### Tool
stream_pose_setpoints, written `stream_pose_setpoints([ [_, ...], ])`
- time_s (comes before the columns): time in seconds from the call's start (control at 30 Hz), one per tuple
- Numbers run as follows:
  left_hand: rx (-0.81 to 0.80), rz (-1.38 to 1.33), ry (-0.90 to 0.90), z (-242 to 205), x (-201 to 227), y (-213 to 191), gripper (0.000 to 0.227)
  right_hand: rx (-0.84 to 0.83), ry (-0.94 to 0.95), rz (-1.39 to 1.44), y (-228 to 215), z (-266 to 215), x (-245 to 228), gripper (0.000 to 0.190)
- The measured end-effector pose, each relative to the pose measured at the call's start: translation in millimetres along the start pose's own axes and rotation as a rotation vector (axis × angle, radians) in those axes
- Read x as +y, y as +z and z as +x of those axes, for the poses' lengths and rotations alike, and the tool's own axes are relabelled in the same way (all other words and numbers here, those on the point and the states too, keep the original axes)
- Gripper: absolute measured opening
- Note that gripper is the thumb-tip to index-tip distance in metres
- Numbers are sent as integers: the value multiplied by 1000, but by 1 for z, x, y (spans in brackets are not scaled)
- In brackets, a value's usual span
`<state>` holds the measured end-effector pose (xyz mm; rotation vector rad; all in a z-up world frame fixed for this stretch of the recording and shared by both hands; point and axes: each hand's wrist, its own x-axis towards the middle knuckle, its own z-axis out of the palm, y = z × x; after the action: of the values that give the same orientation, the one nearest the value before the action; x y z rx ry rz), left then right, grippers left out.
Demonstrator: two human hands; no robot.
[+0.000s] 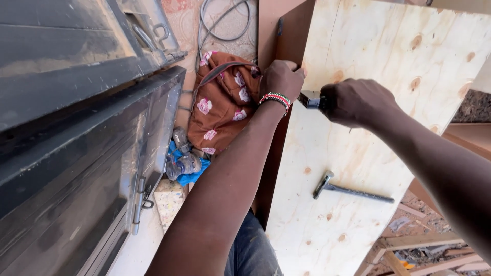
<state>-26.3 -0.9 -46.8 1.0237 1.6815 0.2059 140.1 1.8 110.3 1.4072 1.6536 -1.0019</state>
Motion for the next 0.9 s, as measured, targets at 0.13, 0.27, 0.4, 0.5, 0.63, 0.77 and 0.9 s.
stream_pose_setpoints([
  [0.13, 101, -70, -25, -14, 14, 33, 44, 41, 11, 3, -4, -3, -3, 59],
  [0.27, 148, -195, -234, -70, 67, 25, 91, 52, 22, -31, -1, -6, 0, 58],
  [0.4, 301, -131, -148, -68, 69, 24, 72, 61, 0, -20, -6, -5, -2, 54],
  [0.5, 392, -87, -80, -55, 54, 42, 72, 46, 23, 30, -25, -12, -10, 60],
  [0.63, 414, 2, -60, -59, 43, 47, 65, 76, -49, 15, 2, 8, 6, 60],
  [0.77, 436, -9, -32, -58, 42, 48, 65, 98, -57, 8, 5, 14, 7, 55],
  [0.9, 426, -20, -15, -59, 44, 43, 67, 127, -83, -29, 10, 16, 11, 54],
])
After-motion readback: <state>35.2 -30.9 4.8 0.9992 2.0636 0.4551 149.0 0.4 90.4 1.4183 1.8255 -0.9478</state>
